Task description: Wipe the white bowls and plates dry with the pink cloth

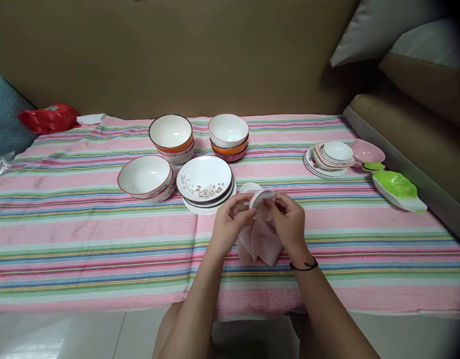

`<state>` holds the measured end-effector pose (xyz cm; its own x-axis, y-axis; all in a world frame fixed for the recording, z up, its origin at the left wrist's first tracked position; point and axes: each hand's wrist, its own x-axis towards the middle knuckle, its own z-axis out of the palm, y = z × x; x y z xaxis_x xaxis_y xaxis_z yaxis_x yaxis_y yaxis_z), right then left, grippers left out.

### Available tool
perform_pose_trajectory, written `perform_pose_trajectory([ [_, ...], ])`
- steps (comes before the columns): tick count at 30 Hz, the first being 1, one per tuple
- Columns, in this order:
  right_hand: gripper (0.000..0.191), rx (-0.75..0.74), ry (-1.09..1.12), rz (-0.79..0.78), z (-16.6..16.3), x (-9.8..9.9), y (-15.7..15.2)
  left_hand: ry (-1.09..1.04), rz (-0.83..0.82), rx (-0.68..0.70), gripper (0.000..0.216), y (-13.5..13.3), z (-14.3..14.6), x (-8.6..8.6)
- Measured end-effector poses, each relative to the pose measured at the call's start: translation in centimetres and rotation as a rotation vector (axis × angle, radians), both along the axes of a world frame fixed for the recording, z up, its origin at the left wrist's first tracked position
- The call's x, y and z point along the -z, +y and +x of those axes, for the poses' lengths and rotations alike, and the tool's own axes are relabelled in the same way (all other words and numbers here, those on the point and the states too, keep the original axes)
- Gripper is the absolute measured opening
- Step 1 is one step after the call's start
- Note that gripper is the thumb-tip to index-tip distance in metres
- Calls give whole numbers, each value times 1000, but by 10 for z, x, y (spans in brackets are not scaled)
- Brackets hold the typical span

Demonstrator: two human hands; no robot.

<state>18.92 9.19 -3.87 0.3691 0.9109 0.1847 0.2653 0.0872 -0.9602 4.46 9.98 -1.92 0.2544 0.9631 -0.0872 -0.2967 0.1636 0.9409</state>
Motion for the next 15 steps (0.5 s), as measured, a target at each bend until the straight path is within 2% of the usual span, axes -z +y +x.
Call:
perform_pose_trajectory([
  [6,26,110,-116,15,5,0,-2,23,-17,-34,34,0,3,-1],
  [11,18,25,-202,90,1,0,-4,146,55,-62,25,0,2,-1],
  [15,19,-26,-223,150,-1,2,-5,211,127,-47,21,1,2,-3],
])
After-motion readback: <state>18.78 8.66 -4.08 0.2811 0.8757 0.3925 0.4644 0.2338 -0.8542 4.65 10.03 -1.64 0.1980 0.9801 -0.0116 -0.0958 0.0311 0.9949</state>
